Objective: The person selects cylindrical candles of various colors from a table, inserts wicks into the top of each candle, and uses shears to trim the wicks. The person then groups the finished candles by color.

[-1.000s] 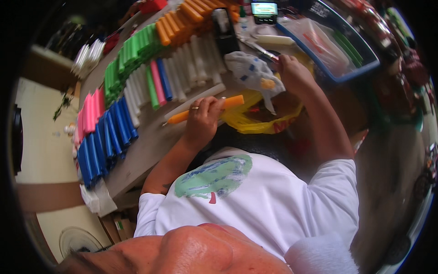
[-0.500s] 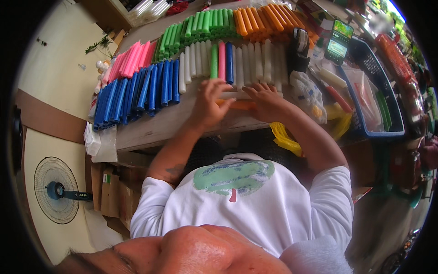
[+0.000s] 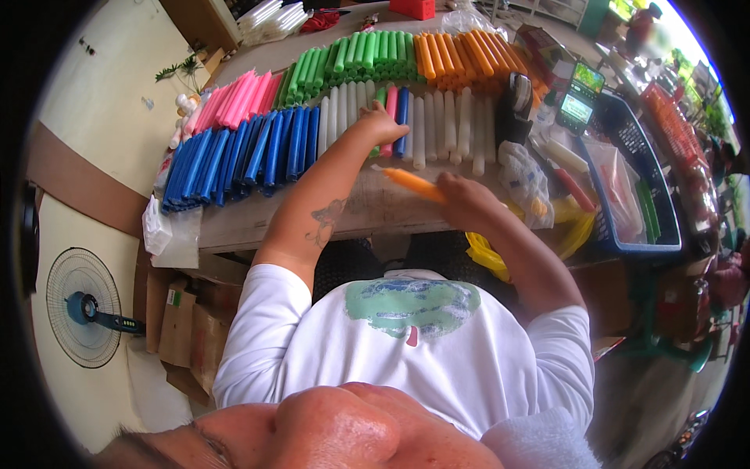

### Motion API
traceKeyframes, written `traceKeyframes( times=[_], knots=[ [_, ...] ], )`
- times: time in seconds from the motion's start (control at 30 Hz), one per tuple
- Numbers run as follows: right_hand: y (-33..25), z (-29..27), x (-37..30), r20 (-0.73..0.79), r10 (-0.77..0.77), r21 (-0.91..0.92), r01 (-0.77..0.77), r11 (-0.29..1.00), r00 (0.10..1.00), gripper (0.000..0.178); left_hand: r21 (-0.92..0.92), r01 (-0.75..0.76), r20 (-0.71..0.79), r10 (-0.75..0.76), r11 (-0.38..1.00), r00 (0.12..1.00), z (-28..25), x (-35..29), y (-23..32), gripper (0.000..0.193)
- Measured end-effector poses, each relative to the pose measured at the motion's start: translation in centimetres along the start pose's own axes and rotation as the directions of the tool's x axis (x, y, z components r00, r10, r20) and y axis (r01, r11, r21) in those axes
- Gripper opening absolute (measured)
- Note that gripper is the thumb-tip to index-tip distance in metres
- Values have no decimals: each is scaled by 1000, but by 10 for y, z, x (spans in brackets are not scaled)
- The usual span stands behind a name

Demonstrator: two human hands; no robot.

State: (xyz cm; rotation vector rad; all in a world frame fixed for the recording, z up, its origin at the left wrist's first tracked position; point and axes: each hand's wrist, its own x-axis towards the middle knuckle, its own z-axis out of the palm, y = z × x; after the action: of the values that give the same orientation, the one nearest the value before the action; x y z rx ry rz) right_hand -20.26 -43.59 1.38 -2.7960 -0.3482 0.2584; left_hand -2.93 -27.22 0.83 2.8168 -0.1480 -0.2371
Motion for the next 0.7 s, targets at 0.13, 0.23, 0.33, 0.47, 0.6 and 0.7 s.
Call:
traceKeyframes(
  times=[0.13,0.23,0.33,0.47,0.6,0.7],
  knots=[
    [33,-4,-20,-191,237,360,-156,920,952,42,21,20,26,-20,1000,999,-2,-13,1,109],
    [26,-13,-11,-137,308,722,-118,681,942,43,-157,55,42,-50,986,998,-7,-20,-7,107],
    [34,2,17,-149,190,921,67,384,970,34,-329,13,-2,-14,944,1000,-7,-24,-20,102],
    [6,10,54,-49,213,998,42,38,976,28,-434,-115,-150,55,893,987,12,-39,-45,102],
    [-17,22,77,-242,208,965,258,-52,948,32,-703,-436,-321,297,561,899,45,-66,-66,78],
    [-35,27,80,-480,226,870,492,1,848,35,-775,-504,-355,396,382,847,24,-102,-53,66]
  ],
)
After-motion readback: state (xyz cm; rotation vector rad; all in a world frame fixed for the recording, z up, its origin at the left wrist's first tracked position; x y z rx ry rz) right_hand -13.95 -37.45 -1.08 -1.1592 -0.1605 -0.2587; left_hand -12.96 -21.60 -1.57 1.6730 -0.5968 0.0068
